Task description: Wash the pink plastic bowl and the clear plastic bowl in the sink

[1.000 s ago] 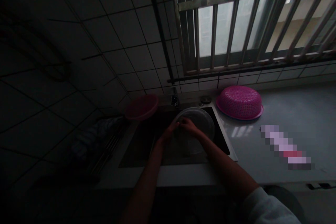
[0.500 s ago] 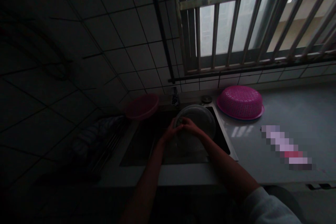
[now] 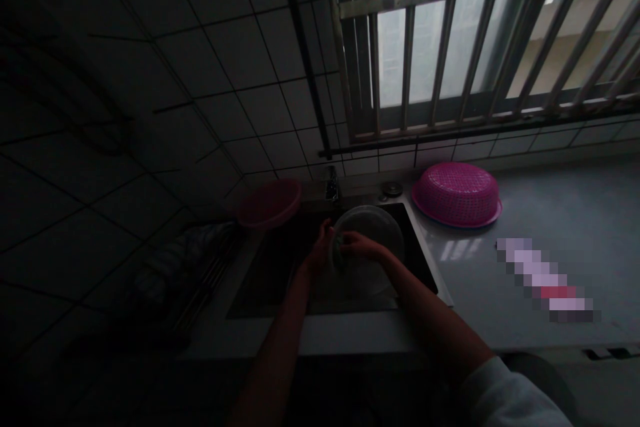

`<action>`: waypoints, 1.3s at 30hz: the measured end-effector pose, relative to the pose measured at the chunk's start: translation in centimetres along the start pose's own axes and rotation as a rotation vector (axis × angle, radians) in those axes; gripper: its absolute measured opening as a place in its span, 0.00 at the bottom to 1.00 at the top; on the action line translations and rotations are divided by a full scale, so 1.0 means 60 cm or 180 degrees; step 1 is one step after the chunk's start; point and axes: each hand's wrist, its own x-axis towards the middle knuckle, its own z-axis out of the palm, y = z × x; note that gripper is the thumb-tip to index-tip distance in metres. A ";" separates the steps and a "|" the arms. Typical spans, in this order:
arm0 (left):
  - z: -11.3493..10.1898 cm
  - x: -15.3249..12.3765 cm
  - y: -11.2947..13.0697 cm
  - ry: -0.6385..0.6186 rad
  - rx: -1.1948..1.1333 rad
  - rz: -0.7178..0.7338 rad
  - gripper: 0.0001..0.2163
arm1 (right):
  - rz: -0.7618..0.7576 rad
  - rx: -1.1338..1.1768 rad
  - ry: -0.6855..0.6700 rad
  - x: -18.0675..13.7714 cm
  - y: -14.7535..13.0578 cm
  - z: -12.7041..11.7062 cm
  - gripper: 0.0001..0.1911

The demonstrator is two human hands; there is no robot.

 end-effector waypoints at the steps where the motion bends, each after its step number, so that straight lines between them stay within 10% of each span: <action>1: -0.002 0.001 0.000 -0.0041 -0.0011 -0.0016 0.46 | 0.0058 -0.0094 -0.0122 -0.001 0.005 0.007 0.22; 11: 0.004 0.003 -0.006 -0.0520 -0.0294 -0.0025 0.31 | -0.0480 0.0036 0.1788 0.018 -0.005 -0.025 0.18; 18: 0.003 0.001 0.007 -0.0206 -0.0192 0.0203 0.38 | 0.0007 -0.0172 0.0029 0.005 0.020 0.018 0.21; 26: 0.013 -0.004 0.008 -0.0707 -0.0257 0.0208 0.34 | -0.0444 0.0103 0.1905 0.018 -0.012 -0.031 0.20; 33: 0.006 0.005 0.001 -0.0524 0.0066 0.0446 0.34 | 0.0225 -0.0255 -0.0001 0.005 0.031 0.019 0.14; 39: 0.007 0.002 0.003 -0.0670 0.0152 0.0274 0.36 | -0.0098 -0.0273 0.0983 0.019 0.026 -0.010 0.12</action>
